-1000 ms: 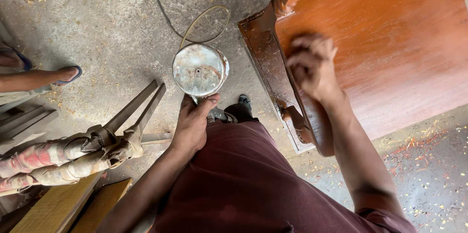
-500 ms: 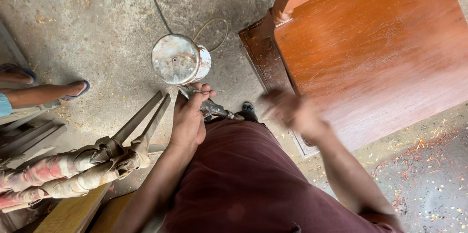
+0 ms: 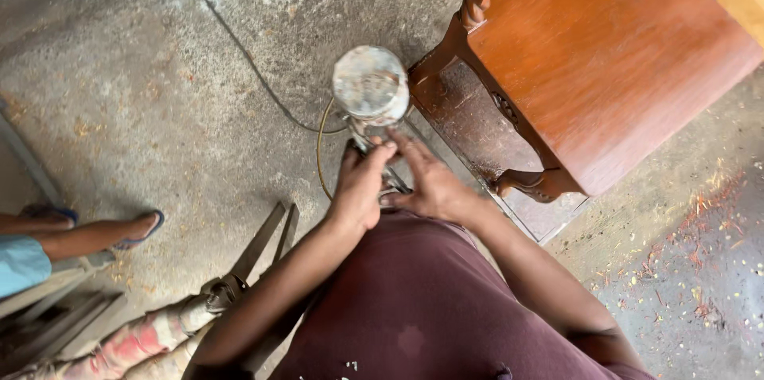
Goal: The person wipes a wooden chair with a cloth, then uses a spray gun to apply finish to the chair's seat, back, and legs. The chair is rotated to access different sides during spraying.
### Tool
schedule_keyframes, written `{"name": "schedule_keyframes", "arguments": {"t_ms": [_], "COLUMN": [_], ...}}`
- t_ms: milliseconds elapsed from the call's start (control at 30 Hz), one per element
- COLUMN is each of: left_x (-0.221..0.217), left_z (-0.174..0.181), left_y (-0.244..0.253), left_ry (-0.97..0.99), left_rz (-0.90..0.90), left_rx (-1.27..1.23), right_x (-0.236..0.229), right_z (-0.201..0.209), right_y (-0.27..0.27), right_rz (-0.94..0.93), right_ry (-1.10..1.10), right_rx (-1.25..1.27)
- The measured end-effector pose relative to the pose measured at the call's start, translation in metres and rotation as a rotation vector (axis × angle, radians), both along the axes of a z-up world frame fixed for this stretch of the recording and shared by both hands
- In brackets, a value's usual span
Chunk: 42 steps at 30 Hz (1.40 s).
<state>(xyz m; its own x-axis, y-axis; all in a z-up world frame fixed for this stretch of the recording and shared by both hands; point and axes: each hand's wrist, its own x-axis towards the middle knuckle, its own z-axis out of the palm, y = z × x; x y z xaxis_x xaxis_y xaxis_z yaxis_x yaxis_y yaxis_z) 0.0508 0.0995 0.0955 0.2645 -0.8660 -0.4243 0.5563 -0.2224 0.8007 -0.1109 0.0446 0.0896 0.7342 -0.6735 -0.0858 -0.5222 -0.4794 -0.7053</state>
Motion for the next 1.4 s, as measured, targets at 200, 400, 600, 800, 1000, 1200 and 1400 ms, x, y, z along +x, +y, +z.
{"name": "schedule_keyframes", "arguments": {"t_ms": [200,400,600,800,1000,1200,1400], "left_x": [0.051,0.079,0.026,0.021,0.013,0.005,-0.008], "left_z": [0.019,-0.009,-0.049,-0.057,-0.050,-0.064,-0.072], "left_y": [0.047,0.073,0.104,0.109,0.102,0.090,0.094], "left_ry": [-0.460,-0.498,0.407,0.827,0.918,0.881,0.874], "left_rz": [-0.480,-0.264,-0.396,-0.334,-0.144,-0.039,-0.022], "left_rx": [-0.053,-0.070,-0.073,-0.274,-0.375,-0.354,-0.497], "right_x": [0.044,0.057,0.080,0.101,0.109,0.119,0.115], "right_z": [-0.007,0.044,0.099,0.102,0.091,0.089,0.096], "right_y": [0.062,0.083,0.091,0.110,0.106,0.103,0.108], "right_rz": [-0.302,-0.712,-0.830,-0.830,-0.694,-0.537,-0.529], "right_ry": [-0.210,-0.187,-0.386,-0.477,-0.830,-0.954,-0.892], "right_rx": [0.124,0.430,0.632,0.429,0.417,0.357,0.441]}}
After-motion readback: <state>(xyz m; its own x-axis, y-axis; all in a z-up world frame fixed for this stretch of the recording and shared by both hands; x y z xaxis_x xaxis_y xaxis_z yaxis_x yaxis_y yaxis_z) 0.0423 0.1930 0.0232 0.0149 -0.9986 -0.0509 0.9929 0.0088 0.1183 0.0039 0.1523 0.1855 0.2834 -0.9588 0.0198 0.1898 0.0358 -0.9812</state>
